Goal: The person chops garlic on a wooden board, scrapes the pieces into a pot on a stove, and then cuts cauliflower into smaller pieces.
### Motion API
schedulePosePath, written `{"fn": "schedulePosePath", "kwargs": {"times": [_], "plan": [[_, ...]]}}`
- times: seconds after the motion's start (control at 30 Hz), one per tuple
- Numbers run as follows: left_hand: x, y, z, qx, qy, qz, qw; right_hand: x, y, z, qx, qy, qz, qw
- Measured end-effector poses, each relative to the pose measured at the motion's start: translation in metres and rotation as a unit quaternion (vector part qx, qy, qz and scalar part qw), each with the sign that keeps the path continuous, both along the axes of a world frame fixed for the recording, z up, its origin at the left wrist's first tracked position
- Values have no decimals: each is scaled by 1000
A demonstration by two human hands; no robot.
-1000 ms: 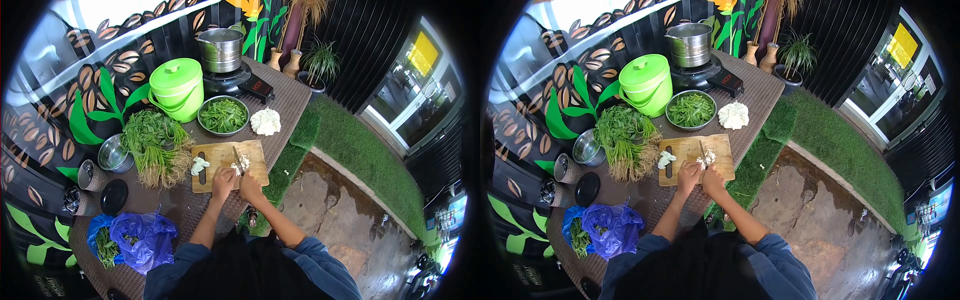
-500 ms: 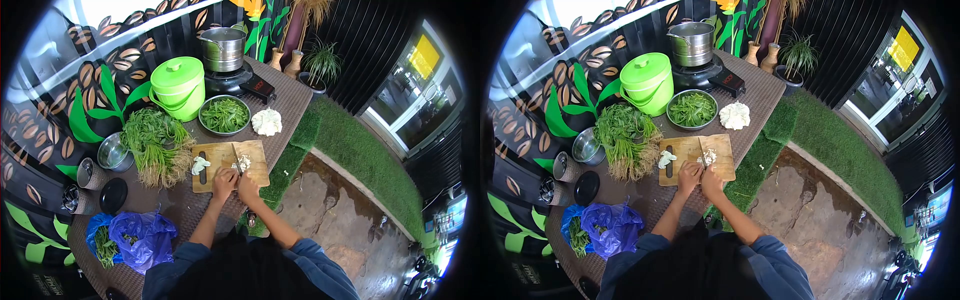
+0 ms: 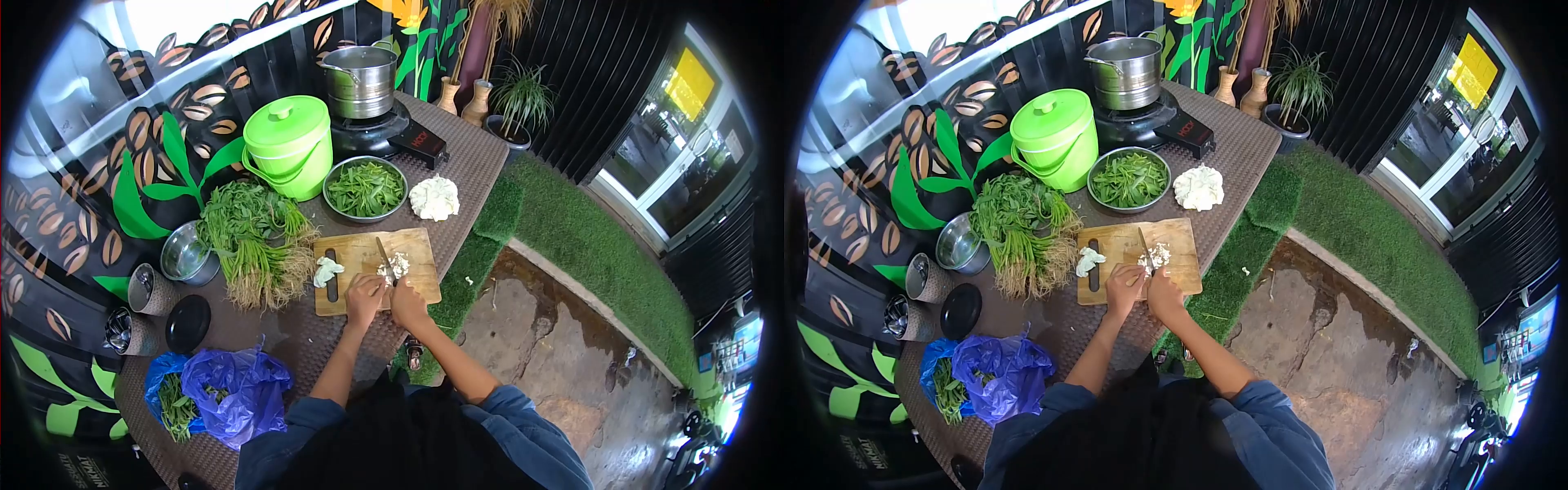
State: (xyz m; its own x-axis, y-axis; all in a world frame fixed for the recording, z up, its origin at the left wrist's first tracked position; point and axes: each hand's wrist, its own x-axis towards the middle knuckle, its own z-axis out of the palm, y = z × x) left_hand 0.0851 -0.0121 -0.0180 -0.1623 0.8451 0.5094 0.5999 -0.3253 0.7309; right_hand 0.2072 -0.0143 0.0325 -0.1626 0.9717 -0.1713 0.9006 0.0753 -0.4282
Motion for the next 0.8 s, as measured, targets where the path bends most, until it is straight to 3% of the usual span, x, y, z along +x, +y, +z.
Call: {"fn": "schedulePosePath", "kwargs": {"times": [0.1, 0.17, 0.2, 0.3, 0.47, 0.53, 0.63, 0.8], "plan": [[-1, 0, 2, 5, 3, 4, 1000, -3, -9, -9, -23, 6, 7, 1000], [1, -1, 2, 8, 3, 1, 1000, -10, -20, -30, 128, -17, -30, 991], [1, -1, 2, 17, 9, 4, 1000, -8, -16, -28, 128, -18, -30, 991], [-1, -1, -5, 21, 11, 11, 1000, 0, 5, -11, -16, 56, -24, 998], [-1, -1, -3, 31, -27, 18, 999, 11, 12, 11, -34, 52, 18, 998], [-2, 0, -1, -28, -80, 26, 996, 3, 0, 11, -37, 31, -20, 999], [-6, 3, -4, -24, -69, 32, 997, -9, -13, -2, -21, -13, -20, 1000], [-7, 4, -7, -40, -90, 22, 995, 4, 8, -10, 13, 21, -1, 1000]]}}
